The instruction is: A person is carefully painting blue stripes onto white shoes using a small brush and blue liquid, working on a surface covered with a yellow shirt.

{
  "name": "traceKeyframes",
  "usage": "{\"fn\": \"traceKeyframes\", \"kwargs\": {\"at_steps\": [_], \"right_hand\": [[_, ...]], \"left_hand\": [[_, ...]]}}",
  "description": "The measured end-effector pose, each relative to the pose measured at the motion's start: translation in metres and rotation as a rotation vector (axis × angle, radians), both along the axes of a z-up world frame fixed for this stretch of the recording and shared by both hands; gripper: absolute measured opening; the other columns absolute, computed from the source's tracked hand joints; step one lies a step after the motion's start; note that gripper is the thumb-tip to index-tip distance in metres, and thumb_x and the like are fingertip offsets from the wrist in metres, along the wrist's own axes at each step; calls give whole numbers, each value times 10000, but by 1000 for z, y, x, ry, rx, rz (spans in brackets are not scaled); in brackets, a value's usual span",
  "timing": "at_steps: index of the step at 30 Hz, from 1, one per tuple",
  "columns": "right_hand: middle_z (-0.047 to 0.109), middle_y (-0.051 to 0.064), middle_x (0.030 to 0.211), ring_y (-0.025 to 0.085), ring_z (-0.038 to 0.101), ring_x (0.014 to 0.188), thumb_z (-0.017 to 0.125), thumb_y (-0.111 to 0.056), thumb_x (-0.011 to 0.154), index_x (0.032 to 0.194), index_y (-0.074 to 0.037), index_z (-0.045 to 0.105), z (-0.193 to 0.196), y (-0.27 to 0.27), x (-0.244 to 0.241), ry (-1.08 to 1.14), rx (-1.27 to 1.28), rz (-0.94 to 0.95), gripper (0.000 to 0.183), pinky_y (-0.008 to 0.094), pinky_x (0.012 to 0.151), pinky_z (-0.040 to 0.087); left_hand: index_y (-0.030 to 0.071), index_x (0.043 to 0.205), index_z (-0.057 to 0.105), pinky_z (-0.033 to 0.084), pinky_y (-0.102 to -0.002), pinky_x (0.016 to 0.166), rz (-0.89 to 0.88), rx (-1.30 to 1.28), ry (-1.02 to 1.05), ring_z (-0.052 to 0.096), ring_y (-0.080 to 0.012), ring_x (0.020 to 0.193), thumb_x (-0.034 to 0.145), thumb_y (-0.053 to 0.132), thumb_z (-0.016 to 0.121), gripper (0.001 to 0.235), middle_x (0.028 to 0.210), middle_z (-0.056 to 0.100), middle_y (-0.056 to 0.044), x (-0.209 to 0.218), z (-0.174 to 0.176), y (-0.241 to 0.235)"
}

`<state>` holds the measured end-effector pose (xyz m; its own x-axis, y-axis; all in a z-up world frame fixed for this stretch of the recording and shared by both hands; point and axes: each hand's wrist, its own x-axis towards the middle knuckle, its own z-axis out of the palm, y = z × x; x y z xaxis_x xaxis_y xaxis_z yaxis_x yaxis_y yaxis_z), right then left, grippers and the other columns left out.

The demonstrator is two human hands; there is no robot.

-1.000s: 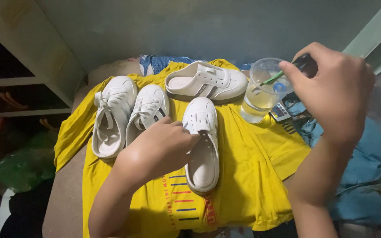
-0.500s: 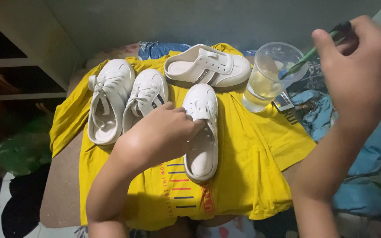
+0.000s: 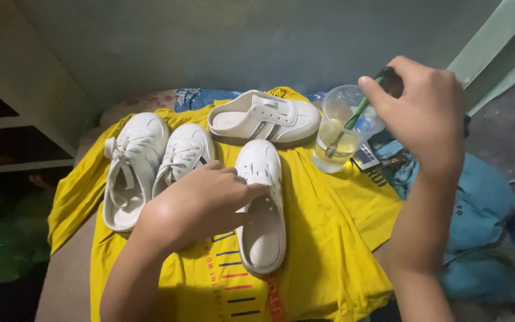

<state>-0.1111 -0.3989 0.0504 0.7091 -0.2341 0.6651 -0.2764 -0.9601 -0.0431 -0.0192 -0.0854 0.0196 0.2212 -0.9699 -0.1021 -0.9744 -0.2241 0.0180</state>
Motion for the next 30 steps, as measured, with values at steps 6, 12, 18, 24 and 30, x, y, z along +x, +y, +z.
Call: {"fn": "traceKeyframes", "kwargs": {"at_steps": [6,12,18,24,30], "right_hand": [[707,111,803,356,636,684,731,-374,1141,989,-52,695,5,1,2,95,83,37,358,509,588,436],[667,119,771,365,613,673,782,-383,1181,1016,-83,723,-4,-11,-8,68,-30,41,347,491,590,410],[618,89,725,362,600,676,791,-397,1197,1002,-104,689,-1,-5,-14,76,-63,39,367,484,592,390],[660,119,744,439,642,766,748,-477,1178,949,-118,677,-3,-3,-6,138,-43,10,431,525,619,418],[689,92,783,362,676,774,777,-434,1197,975,-131,718,-4,-6,-9,140,-75,82,380,484,633,431]], "left_hand": [[184,1199,664,479,-503,798,14,-6,-15,670,-391,753,954,289,643,267,799,753,-98,-2,-2,0],[145,1179,661,473,-495,773,39,-4,-23,672,-388,736,976,229,584,233,805,747,-102,-10,-3,1],[160,1214,620,468,-495,766,44,-2,-46,672,-388,766,940,238,605,286,804,740,-104,-11,-4,4],[176,1257,584,469,-496,752,20,-27,-71,685,-377,799,913,274,661,365,834,747,-93,-10,-9,7],[180,1338,594,467,-500,736,32,-39,-44,695,-372,737,885,158,579,453,799,765,-73,-13,-5,8]]}}
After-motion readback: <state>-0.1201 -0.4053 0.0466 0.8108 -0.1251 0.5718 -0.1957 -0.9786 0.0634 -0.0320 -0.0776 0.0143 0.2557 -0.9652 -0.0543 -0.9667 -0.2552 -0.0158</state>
